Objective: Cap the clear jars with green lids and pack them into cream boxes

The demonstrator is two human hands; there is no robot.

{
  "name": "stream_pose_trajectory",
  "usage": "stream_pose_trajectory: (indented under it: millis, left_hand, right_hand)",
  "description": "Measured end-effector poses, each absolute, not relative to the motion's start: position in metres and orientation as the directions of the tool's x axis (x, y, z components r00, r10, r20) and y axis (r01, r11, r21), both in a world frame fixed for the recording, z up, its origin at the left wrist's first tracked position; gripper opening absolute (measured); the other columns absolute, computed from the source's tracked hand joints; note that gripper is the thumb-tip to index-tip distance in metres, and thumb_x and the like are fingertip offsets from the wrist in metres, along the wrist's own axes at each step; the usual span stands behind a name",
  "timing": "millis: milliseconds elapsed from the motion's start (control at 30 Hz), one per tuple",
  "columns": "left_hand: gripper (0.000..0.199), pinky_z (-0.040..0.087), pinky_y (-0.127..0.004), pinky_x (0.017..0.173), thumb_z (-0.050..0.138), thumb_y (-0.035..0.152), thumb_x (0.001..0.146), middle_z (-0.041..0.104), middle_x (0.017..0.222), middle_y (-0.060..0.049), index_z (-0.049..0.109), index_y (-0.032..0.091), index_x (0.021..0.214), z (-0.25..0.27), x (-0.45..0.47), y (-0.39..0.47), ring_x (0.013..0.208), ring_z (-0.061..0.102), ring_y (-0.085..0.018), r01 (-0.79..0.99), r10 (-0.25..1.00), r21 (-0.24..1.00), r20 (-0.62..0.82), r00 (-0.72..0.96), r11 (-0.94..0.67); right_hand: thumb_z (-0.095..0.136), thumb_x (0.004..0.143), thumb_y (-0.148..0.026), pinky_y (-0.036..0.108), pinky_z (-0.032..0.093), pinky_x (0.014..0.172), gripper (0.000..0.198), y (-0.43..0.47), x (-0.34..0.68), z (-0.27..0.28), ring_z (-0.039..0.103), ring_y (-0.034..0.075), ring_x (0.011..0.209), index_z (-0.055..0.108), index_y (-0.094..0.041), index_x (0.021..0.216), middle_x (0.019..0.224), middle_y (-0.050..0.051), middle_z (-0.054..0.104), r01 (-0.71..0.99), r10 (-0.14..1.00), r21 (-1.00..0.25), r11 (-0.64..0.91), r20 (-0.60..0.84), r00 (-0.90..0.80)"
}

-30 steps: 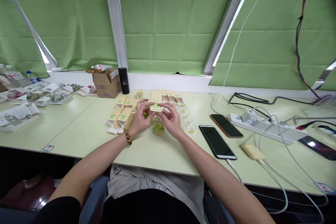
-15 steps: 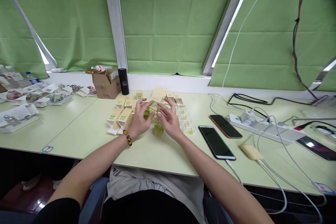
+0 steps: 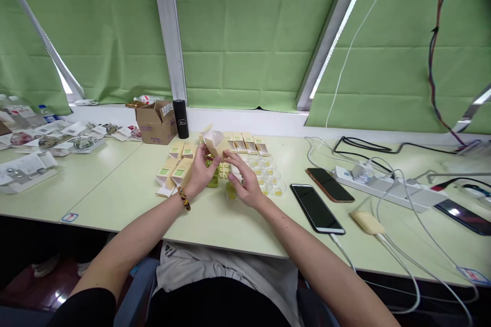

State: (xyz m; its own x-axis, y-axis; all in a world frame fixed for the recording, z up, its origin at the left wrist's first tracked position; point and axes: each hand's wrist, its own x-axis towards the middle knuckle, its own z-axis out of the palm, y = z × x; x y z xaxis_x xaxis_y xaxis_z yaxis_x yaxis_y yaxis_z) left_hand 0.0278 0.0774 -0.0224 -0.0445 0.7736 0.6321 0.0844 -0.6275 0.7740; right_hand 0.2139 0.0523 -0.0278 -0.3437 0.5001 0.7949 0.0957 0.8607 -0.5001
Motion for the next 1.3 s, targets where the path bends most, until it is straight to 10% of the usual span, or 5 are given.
stream_pose_trajectory:
  millis: [267, 533, 900, 1300]
  left_hand:
    - [0.065, 0.057, -0.043, 0.104, 0.087, 0.047, 0.079, 0.069, 0.130, -0.013, 0.052, 0.022, 0.127, -0.024, 0.013, 0.089, 0.118, 0.070, -0.026, 0.029, 0.812, 0.816, 0.577, -0.082, -0.577]
    - [0.063, 0.058, -0.041, 0.092, 0.091, 0.039, 0.066, 0.072, 0.118, -0.010, 0.061, 0.019, 0.117, -0.009, -0.007, 0.100, 0.106, 0.071, -0.027, 0.140, 0.850, 0.845, 0.525, -0.036, -0.516]
    - [0.050, 0.052, -0.041, 0.083, 0.091, 0.048, 0.065, 0.072, 0.102, -0.007, 0.065, 0.021, 0.097, 0.029, -0.009, 0.078, 0.094, 0.066, -0.029, 0.621, 0.856, 0.597, 0.433, 0.284, -0.508]
    - [0.065, 0.049, -0.041, 0.083, 0.096, 0.064, 0.057, 0.068, 0.103, -0.009, 0.068, 0.022, 0.098, 0.000, 0.000, 0.060, 0.094, 0.062, -0.031, 0.677, 0.838, 0.494, 0.332, 0.433, -0.546]
  right_hand:
    - [0.057, 0.098, -0.027, 0.051, 0.052, 0.099, 0.016, 0.058, 0.229, -0.011, 0.072, 0.027, 0.093, 0.072, -0.027, 0.092, 0.093, 0.005, 0.080, 0.414, 0.623, -0.489, 0.768, 0.720, -0.305]
    - [0.085, 0.085, -0.038, 0.045, 0.042, 0.094, 0.027, 0.051, 0.244, 0.014, 0.068, 0.032, 0.105, 0.073, -0.024, 0.105, 0.104, 0.008, 0.080, 0.682, 0.699, -0.194, 0.705, 0.346, -0.625]
    - [0.094, 0.075, -0.033, 0.041, 0.044, 0.086, 0.028, 0.053, 0.241, 0.002, 0.068, 0.033, 0.101, 0.078, -0.023, 0.096, 0.091, 0.010, 0.077, 0.696, 0.694, -0.102, 0.711, 0.263, -0.671]
    - [0.077, 0.089, -0.040, 0.046, 0.051, 0.088, 0.029, 0.060, 0.290, 0.039, 0.068, 0.033, 0.101, 0.077, -0.024, 0.113, 0.107, 0.010, 0.078, 0.697, 0.720, -0.339, 0.632, 0.590, -0.366]
